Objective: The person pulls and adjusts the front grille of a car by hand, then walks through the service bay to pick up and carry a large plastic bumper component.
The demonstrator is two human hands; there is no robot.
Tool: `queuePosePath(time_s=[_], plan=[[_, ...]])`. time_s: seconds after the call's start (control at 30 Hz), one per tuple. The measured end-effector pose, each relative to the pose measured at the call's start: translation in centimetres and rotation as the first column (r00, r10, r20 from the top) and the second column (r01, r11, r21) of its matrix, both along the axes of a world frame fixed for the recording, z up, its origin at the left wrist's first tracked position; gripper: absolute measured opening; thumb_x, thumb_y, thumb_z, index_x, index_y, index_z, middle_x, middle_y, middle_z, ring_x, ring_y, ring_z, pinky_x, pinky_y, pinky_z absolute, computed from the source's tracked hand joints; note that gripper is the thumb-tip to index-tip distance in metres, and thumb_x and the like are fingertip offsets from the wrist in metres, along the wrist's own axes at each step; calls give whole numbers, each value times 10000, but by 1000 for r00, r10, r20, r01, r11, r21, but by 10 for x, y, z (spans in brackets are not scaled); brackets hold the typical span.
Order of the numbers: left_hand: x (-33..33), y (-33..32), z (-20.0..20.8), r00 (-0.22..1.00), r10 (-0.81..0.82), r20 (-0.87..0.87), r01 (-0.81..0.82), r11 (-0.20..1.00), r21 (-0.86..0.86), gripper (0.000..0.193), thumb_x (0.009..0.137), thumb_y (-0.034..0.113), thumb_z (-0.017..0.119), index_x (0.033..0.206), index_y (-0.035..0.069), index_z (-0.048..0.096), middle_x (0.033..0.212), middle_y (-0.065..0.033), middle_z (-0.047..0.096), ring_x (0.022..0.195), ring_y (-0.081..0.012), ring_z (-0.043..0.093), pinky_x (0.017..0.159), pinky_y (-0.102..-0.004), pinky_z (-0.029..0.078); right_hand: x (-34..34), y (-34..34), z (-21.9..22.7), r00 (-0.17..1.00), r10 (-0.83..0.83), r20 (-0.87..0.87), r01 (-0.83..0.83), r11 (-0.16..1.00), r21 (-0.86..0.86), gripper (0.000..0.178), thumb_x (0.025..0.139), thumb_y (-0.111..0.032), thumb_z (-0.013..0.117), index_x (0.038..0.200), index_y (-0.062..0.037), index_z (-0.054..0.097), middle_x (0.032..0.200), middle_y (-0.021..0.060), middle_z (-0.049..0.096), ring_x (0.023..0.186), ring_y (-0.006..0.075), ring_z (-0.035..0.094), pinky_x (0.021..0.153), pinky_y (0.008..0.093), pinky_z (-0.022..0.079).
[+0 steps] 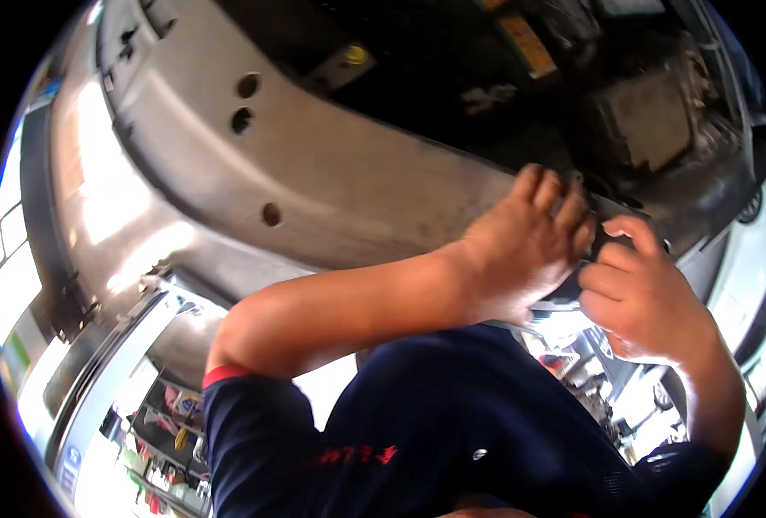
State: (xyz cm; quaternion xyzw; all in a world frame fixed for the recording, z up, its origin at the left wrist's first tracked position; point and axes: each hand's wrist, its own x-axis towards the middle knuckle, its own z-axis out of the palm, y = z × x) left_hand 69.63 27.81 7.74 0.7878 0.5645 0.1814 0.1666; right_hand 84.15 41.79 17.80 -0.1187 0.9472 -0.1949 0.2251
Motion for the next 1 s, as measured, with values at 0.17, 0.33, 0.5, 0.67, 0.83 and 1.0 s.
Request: queuePosePath(time_s=[0.17, 0.33, 0.5, 0.67, 0.83, 1.0], plan=[[3, 4, -1, 999, 7, -36, -8, 1000, -8, 1043, 592, 495, 850, 1407, -67, 523, 1437, -263, 529, 1282, -429, 499, 1146, -533, 342, 3, -2, -4, 998, 19, -59, -19, 1000, 13, 124, 647, -65, 694, 689, -109, 586, 796, 15, 560, 870, 209, 589, 1078, 507, 393], [-1, -1, -5, 999, 32, 6, -32, 999, 16, 1094, 512, 508, 871, 1392, -54, 543, 1444, -230, 532, 1293, -398, 494, 1152, -510, 335, 6, -13, -7, 996, -38, -86, 39, 999, 10, 106, 654, -51, 684, 689, -100, 597, 805, 23, 567, 883, 232, 586, 1062, 489, 398], [-3, 0, -9, 997, 44, 64, -47, 998, 51, 1107, 478, 507, 887, 1381, -41, 556, 1435, -215, 539, 1298, -379, 494, 1153, -497, 326, 9, -18, -9, 995, -84, -49, 87, 994, 60, 83, 689, -44, 685, 712, -88, 618, 839, 45, 573, 904, 261, 581, 1032, 463, 411], [-3, -5, -7, 998, 50, 28, -51, 998, 45, 1144, 487, 533, 904, 1390, -64, 534, 1427, -221, 540, 1282, -370, 501, 1148, -480, 333, 8, 6, -13, 838, -545, -36, 527, 824, -209, 240, 809, 31, 570, 1027, 6, 666, 1099, 173, 613, 1059, 355, 616, 965, 409, 495], [2, -9, -6, 999, 44, 28, -46, 996, 72, 1192, 497, 564, 914, 1413, -81, 505, 1418, -215, 544, 1256, -359, 516, 1126, -473, 353, 11, 16, -41, 734, -679, 13, 675, 727, -129, 371, 909, -19, 581, 1276, 33, 613, 1239, 198, 619, 1169, 369, 609, 1025, 390, 472], [2, -17, -3, 996, 93, 2, -93, 994, 53, 1209, 511, 582, 906, 1435, -77, 488, 1431, -223, 538, 1310, -383, 495, 1172, -521, 308, 3, 20, -47, 768, -624, 146, 641, 747, -176, 408, 904, -99, 656, 1279, 53, 602, 1230, 187, 625, 1136, 334, 621, 1006, 377, 478]])
